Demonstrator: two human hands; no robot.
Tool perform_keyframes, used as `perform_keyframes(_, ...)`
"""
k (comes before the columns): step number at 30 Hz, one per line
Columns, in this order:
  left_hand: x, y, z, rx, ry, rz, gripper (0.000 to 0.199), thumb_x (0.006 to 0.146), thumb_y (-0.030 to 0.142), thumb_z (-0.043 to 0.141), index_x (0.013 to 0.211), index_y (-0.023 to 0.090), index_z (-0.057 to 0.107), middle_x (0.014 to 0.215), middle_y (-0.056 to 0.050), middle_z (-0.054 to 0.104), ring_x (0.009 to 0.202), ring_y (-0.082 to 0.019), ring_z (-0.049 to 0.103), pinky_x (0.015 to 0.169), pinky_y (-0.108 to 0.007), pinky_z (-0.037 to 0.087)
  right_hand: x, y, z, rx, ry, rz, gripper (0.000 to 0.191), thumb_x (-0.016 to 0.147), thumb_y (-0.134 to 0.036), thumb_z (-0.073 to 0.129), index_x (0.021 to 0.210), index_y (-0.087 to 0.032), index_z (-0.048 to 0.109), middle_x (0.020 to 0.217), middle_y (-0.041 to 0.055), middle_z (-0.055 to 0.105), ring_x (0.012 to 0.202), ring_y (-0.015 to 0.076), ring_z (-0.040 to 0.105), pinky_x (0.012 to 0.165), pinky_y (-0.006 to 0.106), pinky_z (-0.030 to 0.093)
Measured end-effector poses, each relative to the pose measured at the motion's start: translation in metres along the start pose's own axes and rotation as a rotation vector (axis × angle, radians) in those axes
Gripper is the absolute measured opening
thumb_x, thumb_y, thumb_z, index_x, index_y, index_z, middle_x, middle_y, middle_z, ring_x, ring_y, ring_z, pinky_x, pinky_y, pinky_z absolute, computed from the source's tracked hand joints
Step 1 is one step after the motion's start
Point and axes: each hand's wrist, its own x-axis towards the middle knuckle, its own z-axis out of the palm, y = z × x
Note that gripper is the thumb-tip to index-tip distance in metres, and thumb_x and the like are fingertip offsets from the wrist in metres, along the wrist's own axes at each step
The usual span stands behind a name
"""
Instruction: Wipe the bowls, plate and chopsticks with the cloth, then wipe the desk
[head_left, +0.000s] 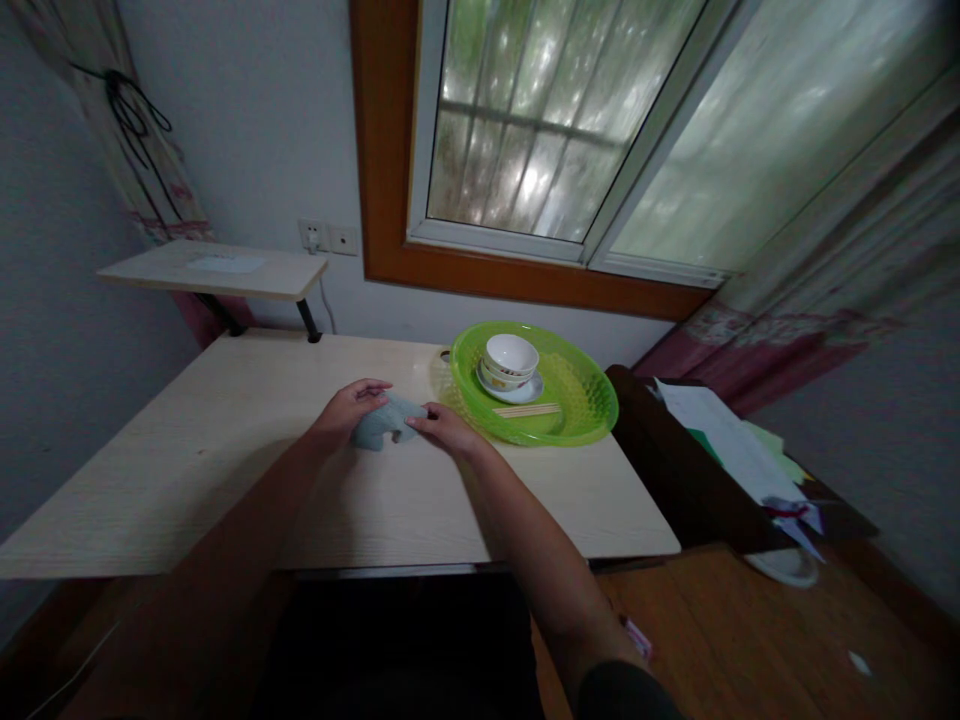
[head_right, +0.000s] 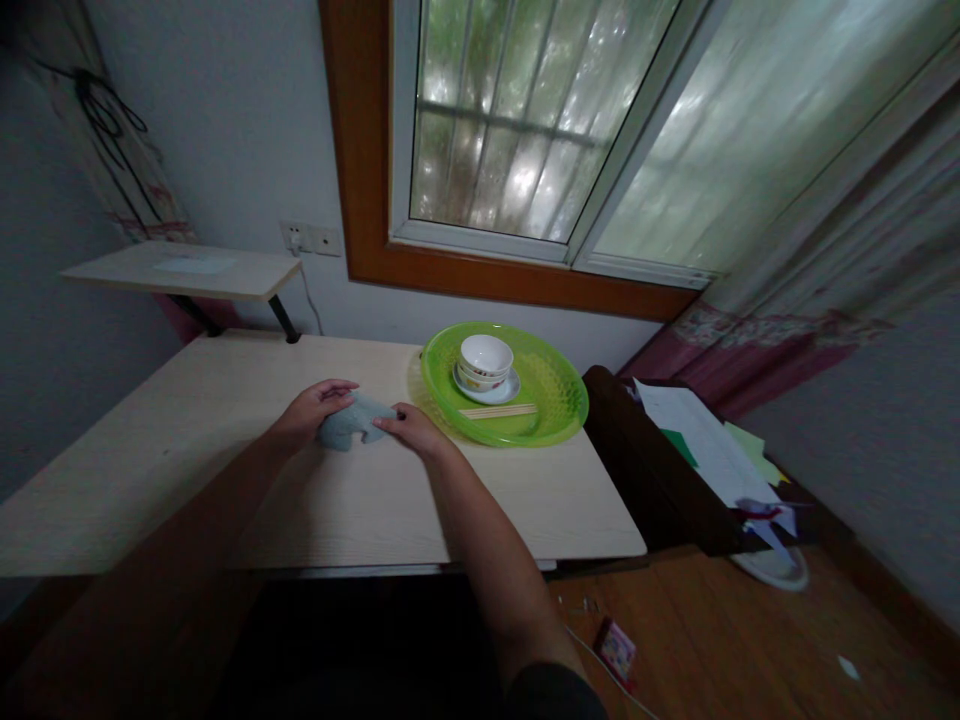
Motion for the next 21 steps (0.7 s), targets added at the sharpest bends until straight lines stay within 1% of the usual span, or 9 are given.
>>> perform_keyframes(3,-0.002,0.012,0.0,-0.114,0.025,-0.025,0.053,0.068,0.044,0.083,0.112,0.017,0.069,0.102,-0.008,0.068,0.088,-0.018,0.064,0.075,-0.03,0.05,-0.003,-0.002,0.007,0.296,-0.042,-0.004,0.046,0.065,-0.05,0.087,0.09,-0.018,0.065,0.082,-0.0003,0.068,0.077,0.0152,0.062,0.07,0.026,0.049)
perform_keyframes(6,-0.004,0.021,0.001,-0.168,0.067,-0.029,0.052,0.066,0.042,0.084,0.109,0.016,0.067,0.098,-0.006,0.067,0.083,-0.017,0.062,0.069,-0.027,0.048,-0.009,-0.011,0.014,0.521,-0.065,-0.02,0.048,0.065,-0.042,0.089,0.098,-0.018,0.064,0.096,0.0024,0.071,0.087,0.0154,0.066,0.081,0.028,0.054)
perform_keyframes(7,-0.005,0.024,0.001,-0.171,0.078,-0.031,0.051,0.066,0.041,0.084,0.108,0.016,0.067,0.096,-0.006,0.066,0.081,-0.016,0.061,0.067,-0.026,0.046,-0.011,-0.016,0.016,0.572,-0.046,-0.015,0.047,0.066,-0.041,0.089,0.099,-0.019,0.063,0.099,0.0027,0.071,0.088,0.0153,0.067,0.081,0.028,0.055)
perform_keyframes(10,-0.01,0.032,-0.001,-0.124,0.095,-0.067,0.051,0.067,0.04,0.083,0.11,0.017,0.066,0.091,-0.003,0.064,0.073,-0.013,0.058,0.059,-0.023,0.041,-0.015,-0.032,0.018,0.676,0.031,-0.004,0.045,0.069,-0.039,0.088,0.099,-0.021,0.06,0.099,0.0014,0.071,0.085,0.0143,0.067,0.076,0.027,0.059)
perform_keyframes(13,-0.014,0.036,-0.002,-0.085,0.092,-0.134,0.056,0.068,0.038,0.082,0.117,0.02,0.064,0.09,-0.002,0.062,0.069,-0.012,0.056,0.052,-0.022,0.035,-0.013,-0.045,0.018,0.724,0.072,-0.013,0.044,0.07,-0.038,0.087,0.097,-0.023,0.056,0.094,-0.0011,0.069,0.081,0.013,0.067,0.072,0.025,0.06)
perform_keyframes(15,-0.014,0.034,-0.003,-0.075,0.085,-0.147,0.058,0.069,0.038,0.081,0.121,0.02,0.061,0.091,-0.002,0.063,0.07,-0.013,0.057,0.053,-0.022,0.037,-0.007,-0.048,0.018,0.723,0.108,-0.007,0.043,0.072,-0.036,0.085,0.098,-0.024,0.053,0.09,-0.0032,0.067,0.075,0.012,0.066,0.067,0.025,0.06)
perform_keyframes(18,-0.008,0.023,-0.007,-0.003,0.118,-0.121,0.057,0.073,0.039,0.077,0.123,0.02,0.059,0.097,-0.004,0.064,0.073,-0.013,0.06,0.056,-0.023,0.042,0.006,-0.043,0.019,0.672,0.232,0.021,0.038,0.078,-0.033,0.077,0.104,-0.026,0.05,0.086,-0.0048,0.064,0.068,0.0105,0.063,0.06,0.022,0.056)
perform_keyframes(20,-0.001,0.011,-0.013,0.092,0.169,-0.103,0.053,0.076,0.041,0.072,0.123,0.018,0.059,0.103,-0.006,0.064,0.078,-0.015,0.062,0.06,-0.025,0.046,0.014,-0.033,0.018,0.583,0.32,0.046,0.033,0.085,-0.034,0.069,0.109,-0.026,0.047,0.089,-0.0031,0.064,0.068,0.0107,0.064,0.062,0.023,0.056)
perform_keyframes(21,0.002,0.004,-0.017,0.158,0.193,-0.094,0.051,0.078,0.041,0.069,0.122,0.017,0.06,0.105,-0.008,0.065,0.08,-0.016,0.063,0.062,-0.026,0.049,0.017,-0.027,0.018,0.498,0.358,0.054,0.03,0.088,-0.035,0.063,0.111,-0.025,0.046,0.091,-0.0016,0.065,0.069,0.0114,0.065,0.063,0.024,0.056)
